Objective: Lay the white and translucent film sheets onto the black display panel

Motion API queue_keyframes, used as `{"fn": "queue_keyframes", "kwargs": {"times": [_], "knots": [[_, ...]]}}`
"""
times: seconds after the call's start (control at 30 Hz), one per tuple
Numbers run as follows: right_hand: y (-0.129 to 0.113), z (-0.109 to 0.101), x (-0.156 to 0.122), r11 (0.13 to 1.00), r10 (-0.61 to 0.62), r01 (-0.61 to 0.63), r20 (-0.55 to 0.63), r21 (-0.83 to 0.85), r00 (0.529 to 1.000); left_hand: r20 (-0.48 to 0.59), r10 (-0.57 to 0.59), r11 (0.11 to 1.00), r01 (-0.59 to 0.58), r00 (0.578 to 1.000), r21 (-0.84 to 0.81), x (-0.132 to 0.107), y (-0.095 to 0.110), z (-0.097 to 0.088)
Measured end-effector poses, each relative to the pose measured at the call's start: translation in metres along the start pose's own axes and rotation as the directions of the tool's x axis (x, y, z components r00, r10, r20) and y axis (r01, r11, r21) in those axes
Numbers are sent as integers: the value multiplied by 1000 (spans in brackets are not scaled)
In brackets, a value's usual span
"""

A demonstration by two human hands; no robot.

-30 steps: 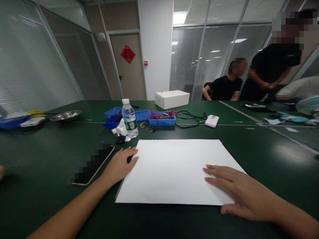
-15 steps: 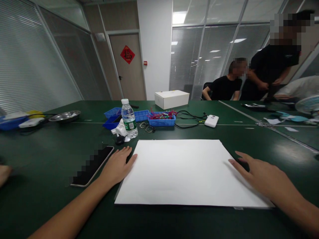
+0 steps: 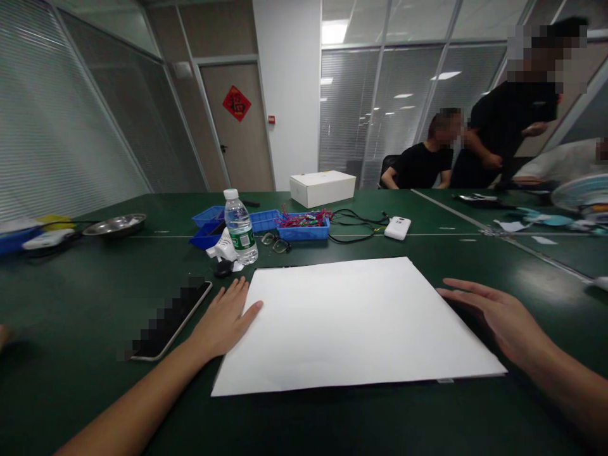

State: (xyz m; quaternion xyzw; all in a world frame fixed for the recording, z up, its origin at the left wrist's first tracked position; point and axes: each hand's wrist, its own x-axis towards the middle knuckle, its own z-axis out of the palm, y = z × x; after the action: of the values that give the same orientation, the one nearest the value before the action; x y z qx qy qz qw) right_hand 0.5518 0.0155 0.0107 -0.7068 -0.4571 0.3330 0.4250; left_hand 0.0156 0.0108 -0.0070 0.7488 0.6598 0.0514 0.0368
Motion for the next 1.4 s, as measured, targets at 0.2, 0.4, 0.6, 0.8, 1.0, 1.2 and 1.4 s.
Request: {"fn": "queue_keyframes", "kwargs": {"times": [0.2, 0.4, 0.6, 0.8, 1.0, 1.2, 1.4], "knots": [[-2, -6, 5, 939, 22, -58, 108, 338, 994, -25, 17, 1000, -18, 1000, -12, 1, -4, 3], [8, -1, -1, 929, -154, 158, -37, 335, 987, -20, 17, 1000, -17, 1000, -11, 1, -3, 0], [14, 2, -7, 907, -366, 369, -52, 203, 929, -45, 19, 998, -21, 999, -56, 1, -1, -1], [12, 3, -7, 876, -390, 407, -119, 260, 913, -85, -98, 921, 58, 992, -385, 4, -9, -11], [14, 3, 1, 876, -280, 290, -83, 385, 956, -221, -72, 785, -82, 973, -614, 9, -29, -12], [13, 4, 0, 862, -229, 254, -110, 439, 967, -266, 307, 900, -370, 914, -230, 24, -42, 14], [8, 8, -8, 877, -279, 327, -180, 352, 943, -320, 458, 878, -479, 830, 15, 23, -45, 11]]}}
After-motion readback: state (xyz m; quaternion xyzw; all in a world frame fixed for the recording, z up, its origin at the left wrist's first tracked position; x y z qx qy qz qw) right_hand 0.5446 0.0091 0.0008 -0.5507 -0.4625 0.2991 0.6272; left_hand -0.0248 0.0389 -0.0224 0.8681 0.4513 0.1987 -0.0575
